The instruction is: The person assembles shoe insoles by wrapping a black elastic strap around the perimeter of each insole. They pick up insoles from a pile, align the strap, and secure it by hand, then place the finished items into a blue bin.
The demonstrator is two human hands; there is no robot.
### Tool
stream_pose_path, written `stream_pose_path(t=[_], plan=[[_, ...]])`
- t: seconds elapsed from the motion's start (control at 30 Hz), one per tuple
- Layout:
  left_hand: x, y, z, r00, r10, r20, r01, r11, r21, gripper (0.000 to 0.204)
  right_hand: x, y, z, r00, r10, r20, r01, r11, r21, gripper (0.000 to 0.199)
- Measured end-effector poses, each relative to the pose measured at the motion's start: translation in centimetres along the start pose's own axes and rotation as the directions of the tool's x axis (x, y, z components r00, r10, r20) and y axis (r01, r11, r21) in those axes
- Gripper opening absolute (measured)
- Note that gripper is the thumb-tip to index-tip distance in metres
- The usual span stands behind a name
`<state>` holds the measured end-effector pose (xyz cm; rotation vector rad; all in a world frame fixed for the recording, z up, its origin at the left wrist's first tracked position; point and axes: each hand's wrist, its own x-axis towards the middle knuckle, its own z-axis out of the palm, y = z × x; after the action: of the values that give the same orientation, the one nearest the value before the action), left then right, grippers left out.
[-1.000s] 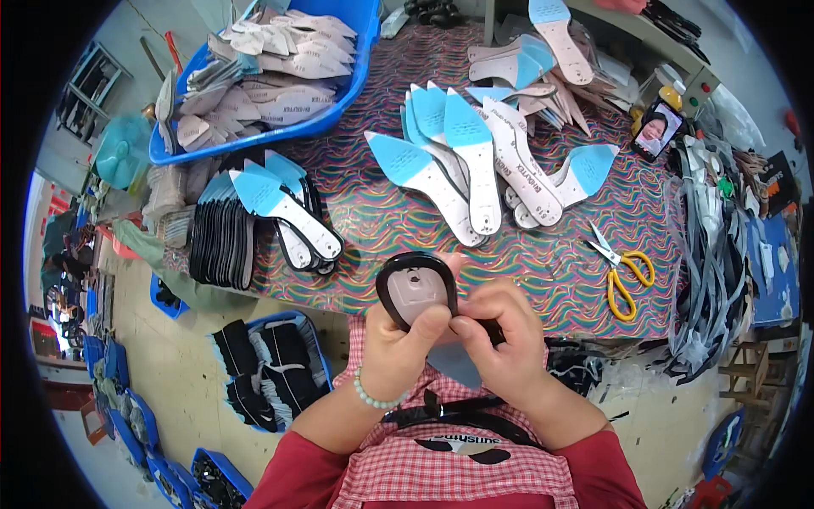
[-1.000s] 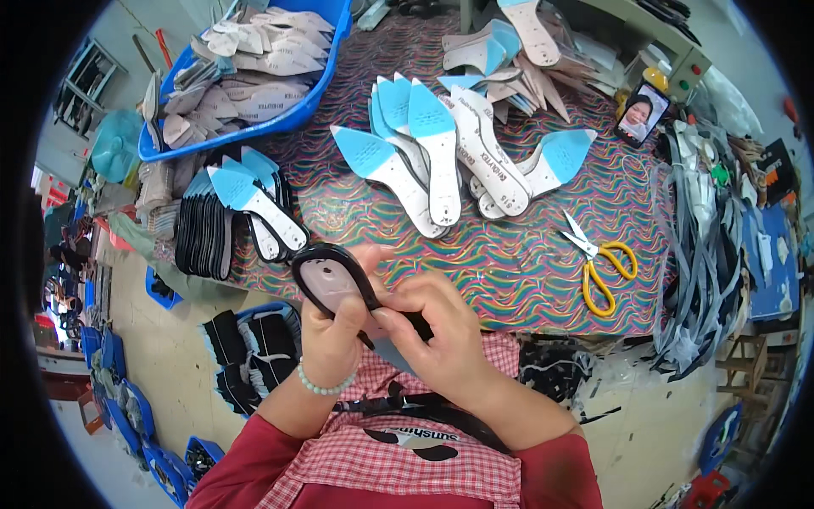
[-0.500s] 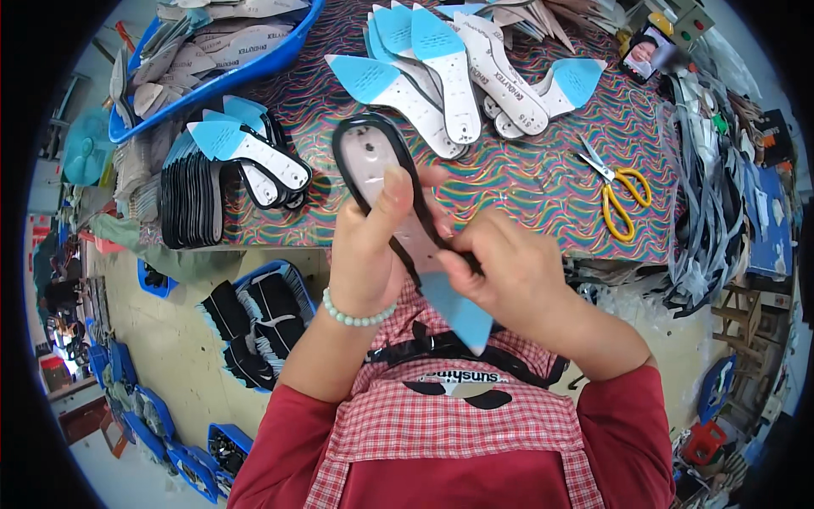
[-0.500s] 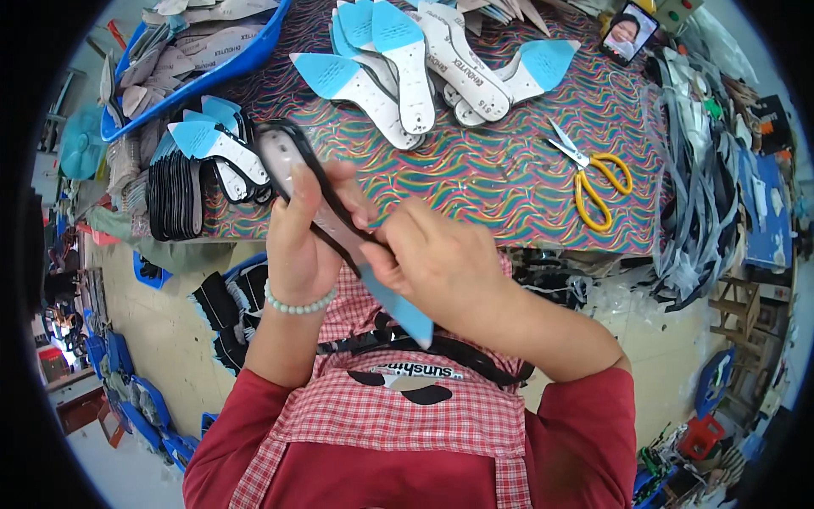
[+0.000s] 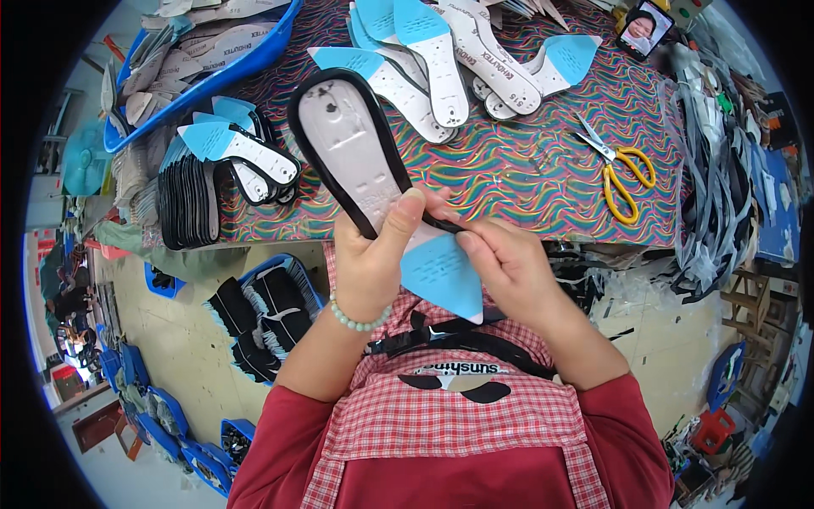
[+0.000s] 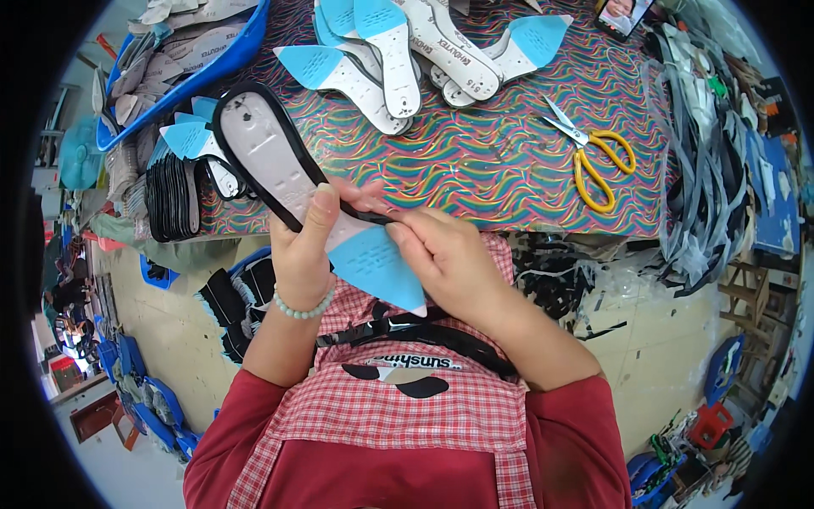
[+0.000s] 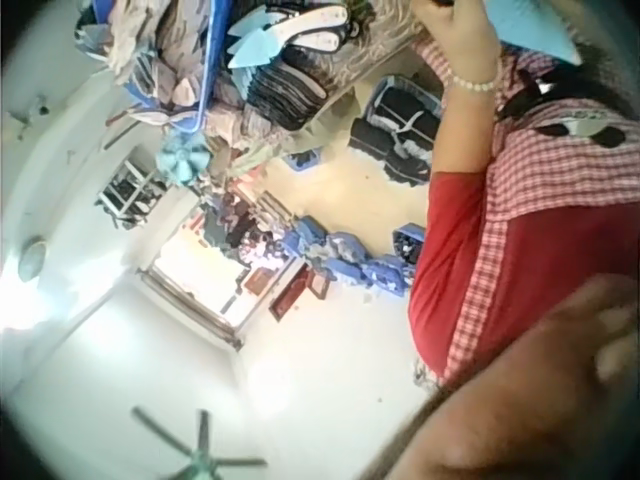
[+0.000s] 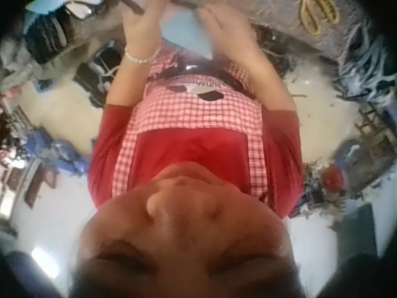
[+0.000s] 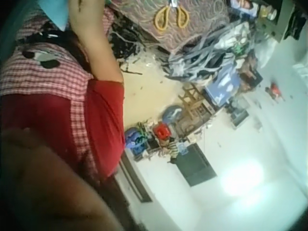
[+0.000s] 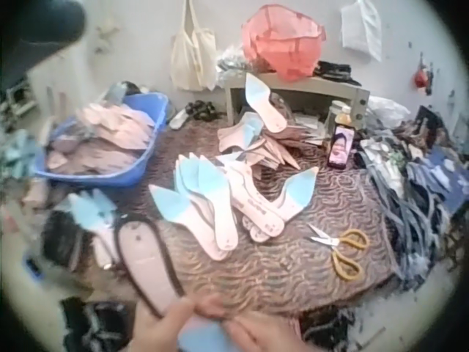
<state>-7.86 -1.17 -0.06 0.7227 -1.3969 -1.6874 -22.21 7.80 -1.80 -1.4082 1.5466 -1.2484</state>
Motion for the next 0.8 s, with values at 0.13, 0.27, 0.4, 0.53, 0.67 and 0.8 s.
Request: stream_pose_path(t=[0.13, 0.27, 0.4, 0.53, 0.67, 0.8], plan=[[0.9, 0.3, -1.3, 0.979, -0.008, 0.205, 0.025, 0.996, -0.081, 0.022, 2.1, -1.5, -2.3, 0.941, 0.084, 0.327, -0.07, 0.996, -0.053, 0.023], [0.1, 1.4, -2.3, 0.991, -0.057, 0.125, 0.037, 0.987, 0.159, 0.032, 2.5, -1.5, -0.4, 0.961, -0.111, 0.252, 0.167, 0.962, -0.216, 0.017], [-0.5, 4.0, -4.6, 0.977, -0.051, 0.209, 0.0, 0.971, 0.238, 0.035, 1.9, 0.0, 0.1, 0.966, -0.02, 0.257, 0.073, 0.977, -0.198, 0.035], [-0.3, 1.9, -4.7, 0.927, 0.13, 0.352, -0.049, 0.972, -0.231, 0.041, 1.9, -2.3, 2.2, 0.983, -0.132, 0.129, 0.142, 0.987, -0.072, 0.039], [0.7, 3.1, -8.6, 0.927, -0.175, 0.331, 0.172, 0.984, 0.036, 0.034, 1.8, -2.1, 2.3, 0.974, -0.053, 0.221, 0.14, 0.906, -0.399, 0.04], [1.1, 0.8, -11.5, 0.789, -0.269, 0.553, 0.364, 0.929, -0.067, 0.031, 4.4, 1.5, -6.4, 0.973, 0.037, 0.226, 0.091, 0.844, -0.528, 0.029]])
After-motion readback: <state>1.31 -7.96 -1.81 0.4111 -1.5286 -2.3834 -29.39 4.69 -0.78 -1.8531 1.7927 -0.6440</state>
